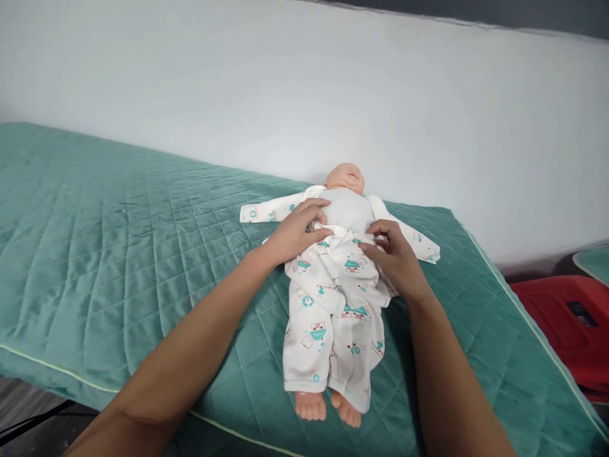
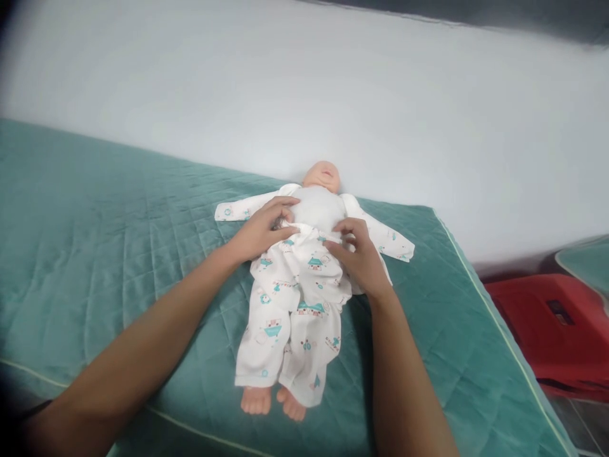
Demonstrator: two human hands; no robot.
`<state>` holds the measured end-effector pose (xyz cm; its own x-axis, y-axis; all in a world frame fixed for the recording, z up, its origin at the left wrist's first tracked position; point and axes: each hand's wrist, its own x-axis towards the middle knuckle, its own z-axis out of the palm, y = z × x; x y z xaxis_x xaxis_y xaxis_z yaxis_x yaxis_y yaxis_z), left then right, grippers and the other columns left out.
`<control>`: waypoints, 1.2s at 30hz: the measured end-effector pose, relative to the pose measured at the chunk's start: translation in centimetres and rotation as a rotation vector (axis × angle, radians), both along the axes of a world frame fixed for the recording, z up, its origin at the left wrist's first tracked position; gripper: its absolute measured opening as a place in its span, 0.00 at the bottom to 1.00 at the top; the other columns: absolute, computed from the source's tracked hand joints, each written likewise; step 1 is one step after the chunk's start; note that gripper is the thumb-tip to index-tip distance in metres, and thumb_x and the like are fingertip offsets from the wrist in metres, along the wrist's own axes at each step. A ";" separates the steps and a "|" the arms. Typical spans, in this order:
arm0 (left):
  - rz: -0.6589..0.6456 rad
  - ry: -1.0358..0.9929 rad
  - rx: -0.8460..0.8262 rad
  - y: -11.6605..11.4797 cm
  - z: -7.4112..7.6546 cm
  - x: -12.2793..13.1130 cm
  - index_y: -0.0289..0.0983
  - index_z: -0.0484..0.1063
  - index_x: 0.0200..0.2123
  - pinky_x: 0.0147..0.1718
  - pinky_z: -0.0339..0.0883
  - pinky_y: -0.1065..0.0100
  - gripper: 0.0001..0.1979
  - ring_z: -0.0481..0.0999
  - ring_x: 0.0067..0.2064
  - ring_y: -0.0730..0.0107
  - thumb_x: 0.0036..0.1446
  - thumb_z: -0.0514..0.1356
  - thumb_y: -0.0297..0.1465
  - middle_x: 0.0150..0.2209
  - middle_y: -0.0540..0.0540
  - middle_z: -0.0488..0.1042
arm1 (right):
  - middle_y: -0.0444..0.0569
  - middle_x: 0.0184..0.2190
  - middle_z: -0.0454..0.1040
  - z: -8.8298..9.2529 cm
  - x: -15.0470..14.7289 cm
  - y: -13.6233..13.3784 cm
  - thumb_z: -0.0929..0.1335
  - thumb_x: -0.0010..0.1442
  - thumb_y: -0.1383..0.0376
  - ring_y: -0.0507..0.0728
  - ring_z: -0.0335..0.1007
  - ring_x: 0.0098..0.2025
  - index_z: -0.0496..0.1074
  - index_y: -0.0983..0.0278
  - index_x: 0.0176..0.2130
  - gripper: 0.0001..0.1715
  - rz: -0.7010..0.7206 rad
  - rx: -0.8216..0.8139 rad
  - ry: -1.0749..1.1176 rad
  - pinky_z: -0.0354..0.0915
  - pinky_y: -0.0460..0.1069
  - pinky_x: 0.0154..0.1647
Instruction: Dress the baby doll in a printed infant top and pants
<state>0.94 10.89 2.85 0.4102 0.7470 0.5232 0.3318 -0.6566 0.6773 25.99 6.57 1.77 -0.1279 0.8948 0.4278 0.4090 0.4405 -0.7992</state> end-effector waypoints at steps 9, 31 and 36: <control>0.038 0.022 0.051 0.5 0.3 0.7 0.40 0.61 0.32 0.51 0.65 0.60 0.08 0.73 0.54 0.60 0.64 0.57 0.33 0.49 0.42 0.75 | 0.48 0.41 0.62 1.6 0.3 1.3 0.69 0.63 0.56 0.58 0.60 0.46 0.64 0.60 0.30 0.15 0.141 -0.002 -0.253 0.60 0.54 0.46; 0.183 0.024 -0.281 5.5 0.9 0.7 0.40 0.62 0.33 0.35 0.58 0.66 0.08 0.67 0.33 0.68 0.62 0.58 0.33 0.29 0.52 0.68 | 0.41 0.25 0.69 0.7 0.0 7.4 0.76 0.50 0.50 0.51 0.60 0.25 0.70 0.59 0.32 0.20 -0.122 -0.395 0.354 0.57 0.48 0.26; 0.218 0.120 -0.236 5.1 0.5 -0.3 0.40 0.62 0.32 0.34 0.58 0.65 0.08 0.68 0.31 0.66 0.64 0.57 0.35 0.27 0.52 0.69 | 0.41 0.24 0.68 0.7 1.4 6.5 0.77 0.47 0.54 0.51 0.59 0.24 0.69 0.59 0.30 0.19 -0.172 -0.384 0.509 0.58 0.48 0.24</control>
